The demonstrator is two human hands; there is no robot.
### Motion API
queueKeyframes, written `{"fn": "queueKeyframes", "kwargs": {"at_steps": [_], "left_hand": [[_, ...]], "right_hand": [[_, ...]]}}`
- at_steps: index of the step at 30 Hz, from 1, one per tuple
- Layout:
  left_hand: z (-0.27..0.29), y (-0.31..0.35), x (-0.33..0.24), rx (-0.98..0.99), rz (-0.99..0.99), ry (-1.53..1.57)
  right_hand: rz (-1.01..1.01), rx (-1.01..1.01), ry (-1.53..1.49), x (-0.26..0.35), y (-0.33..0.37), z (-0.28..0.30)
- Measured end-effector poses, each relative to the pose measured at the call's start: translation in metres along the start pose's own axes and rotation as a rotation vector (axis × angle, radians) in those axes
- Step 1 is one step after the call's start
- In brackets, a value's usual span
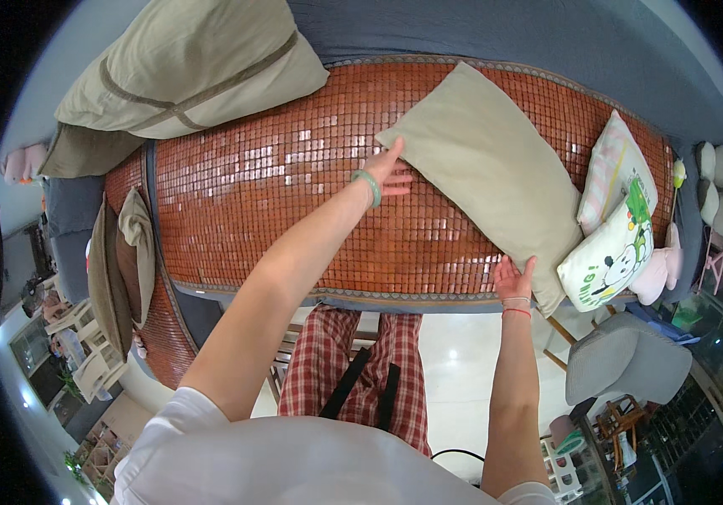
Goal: The person organizes a living room by first coiling a power strip cable and placing it into a cabinet drawer. Then, the person arranges several pillows and cushions on a sofa, smoothing the fabric and positioning them neatly.
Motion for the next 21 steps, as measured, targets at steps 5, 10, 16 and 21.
{"fn": "queueKeyframes", "kwargs": {"at_steps": [5, 10, 16, 21], "left_hand": [[0.010, -0.012, -0.013, -0.202, -0.234, 0.007], [0.033, 0.079, -0.045, -0.174, -0.559, 0.202], [0.182, 0.248, -0.068, -0.441, -0.684, 0.219], [0.336, 0.266, -0.053, -0.538, -0.554, 0.323]], "right_hand": [[0.202, 0.037, 0.088, 0.009, -0.004, -0.002], [0.363, 0.169, 0.247, 0.019, 0.076, -0.052], [0.365, 0.387, 0.753, -0.036, 0.200, -0.157], [0.098, 0.415, 1.062, -0.151, 0.204, -0.258]]}}
Point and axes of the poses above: each hand's wrist, its own y-axis away from the middle knuckle, its own z-axis out of the back of the hand, x = y × z, the point moved 8 cm from there along -y, towards the middle knuckle
